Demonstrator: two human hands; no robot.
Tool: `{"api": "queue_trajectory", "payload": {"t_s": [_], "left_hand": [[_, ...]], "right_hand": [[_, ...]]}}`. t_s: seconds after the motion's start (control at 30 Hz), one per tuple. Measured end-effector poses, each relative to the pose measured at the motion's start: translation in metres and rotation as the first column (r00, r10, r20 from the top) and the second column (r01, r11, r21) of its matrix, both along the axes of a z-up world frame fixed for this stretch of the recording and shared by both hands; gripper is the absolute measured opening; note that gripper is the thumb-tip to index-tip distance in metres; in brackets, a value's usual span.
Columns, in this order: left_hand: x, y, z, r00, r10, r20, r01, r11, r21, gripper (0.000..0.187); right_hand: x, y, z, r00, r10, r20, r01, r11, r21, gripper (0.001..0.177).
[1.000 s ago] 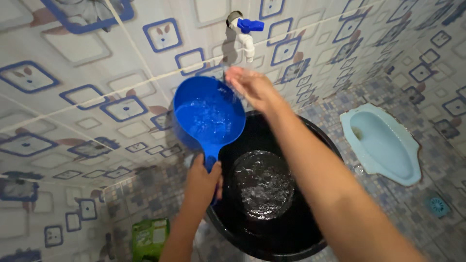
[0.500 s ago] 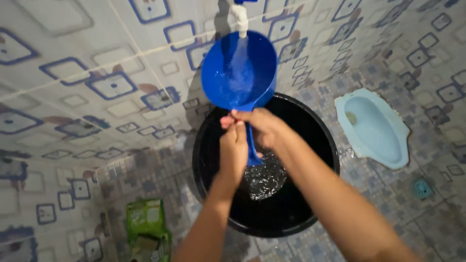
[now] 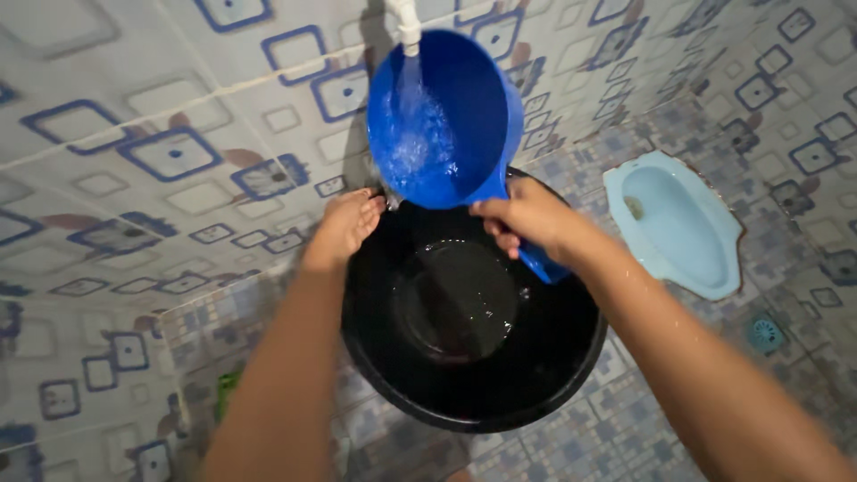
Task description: The person scrubs the inside of a large black basin with a brush and liquid soap, then rinses it by repeatedly scooping water from a tap with a blue plastic scoop and pouring it into the basin. The person also washes their hands and the brush under the running tap.
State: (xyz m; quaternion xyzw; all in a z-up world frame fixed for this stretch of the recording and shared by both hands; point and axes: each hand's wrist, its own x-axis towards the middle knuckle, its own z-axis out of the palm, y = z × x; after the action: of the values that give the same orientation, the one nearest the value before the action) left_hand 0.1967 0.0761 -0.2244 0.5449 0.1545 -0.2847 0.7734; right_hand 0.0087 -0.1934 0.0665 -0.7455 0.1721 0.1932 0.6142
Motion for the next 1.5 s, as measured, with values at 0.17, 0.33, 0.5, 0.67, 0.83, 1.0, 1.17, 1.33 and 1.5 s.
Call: {"api": "queue_trajectory", "payload": {"t_s": [0.17, 0.33, 0.5, 0.67, 0.83, 1.0, 1.17, 1.33, 1.5], "left_hand": [[-0.01, -0.027, -0.092, 0.988, 0.144, 0.051, -0.137, 0.982, -0.132, 0.023], [-0.101, -0.073, -0.154, 0.997, 0.057, 0.047, -0.067, 0.968, 0.241, 0.024], [-0.206, -0.143, -0.173, 0.84, -0.508, 0.193, 0.299, 0.729, 0.616, 0.028], [-0.131, -0.196, -0.132, 0.73, -0.539, 0.421, 0.172, 0.74, 0.65, 0.028], [-0.006, -0.144, 0.011, 0.755, -0.201, 0.624, -0.384, 0.636, 0.669, 0.028], [-0.006, -0.061, 0.15, 0.344, -0.146, 0.928, -0.707, 0.61, 0.358, 0.041], [-0.007, -0.006, 0.156, 0.413, -0.016, 0.911, -0.731, 0.59, 0.342, 0.042], [-0.01, 0.024, 0.108, 0.528, -0.008, 0.849, -0.709, 0.547, 0.445, 0.04], [-0.017, 0.04, 0.073, 0.542, -0.039, 0.839, -0.688, 0.552, 0.471, 0.031]], "right_hand": [[-0.051, -0.003, -0.014, 0.972, 0.235, -0.021, -0.205, 0.798, -0.566, 0.026], [-0.128, 0.003, -0.003, 0.941, 0.3, -0.158, -0.314, 0.599, -0.736, 0.027], [-0.152, -0.027, 0.016, 0.914, 0.201, -0.353, -0.407, 0.432, -0.805, 0.024], [-0.103, -0.048, -0.014, 0.953, 0.245, -0.181, -0.271, 0.409, -0.871, 0.03], [-0.009, -0.036, -0.057, 0.984, -0.108, -0.141, 0.123, 0.986, 0.108, 0.039], [0.052, -0.017, -0.065, 0.91, 0.009, -0.415, 0.322, 0.616, 0.718, 0.053], [0.061, -0.014, -0.045, 0.967, 0.03, -0.252, 0.183, 0.605, 0.775, 0.052], [0.052, 0.004, -0.027, 0.963, 0.066, -0.261, 0.099, 0.815, 0.571, 0.037], [0.039, 0.023, -0.02, 0.965, -0.02, -0.263, 0.185, 0.76, 0.623, 0.034]]}}
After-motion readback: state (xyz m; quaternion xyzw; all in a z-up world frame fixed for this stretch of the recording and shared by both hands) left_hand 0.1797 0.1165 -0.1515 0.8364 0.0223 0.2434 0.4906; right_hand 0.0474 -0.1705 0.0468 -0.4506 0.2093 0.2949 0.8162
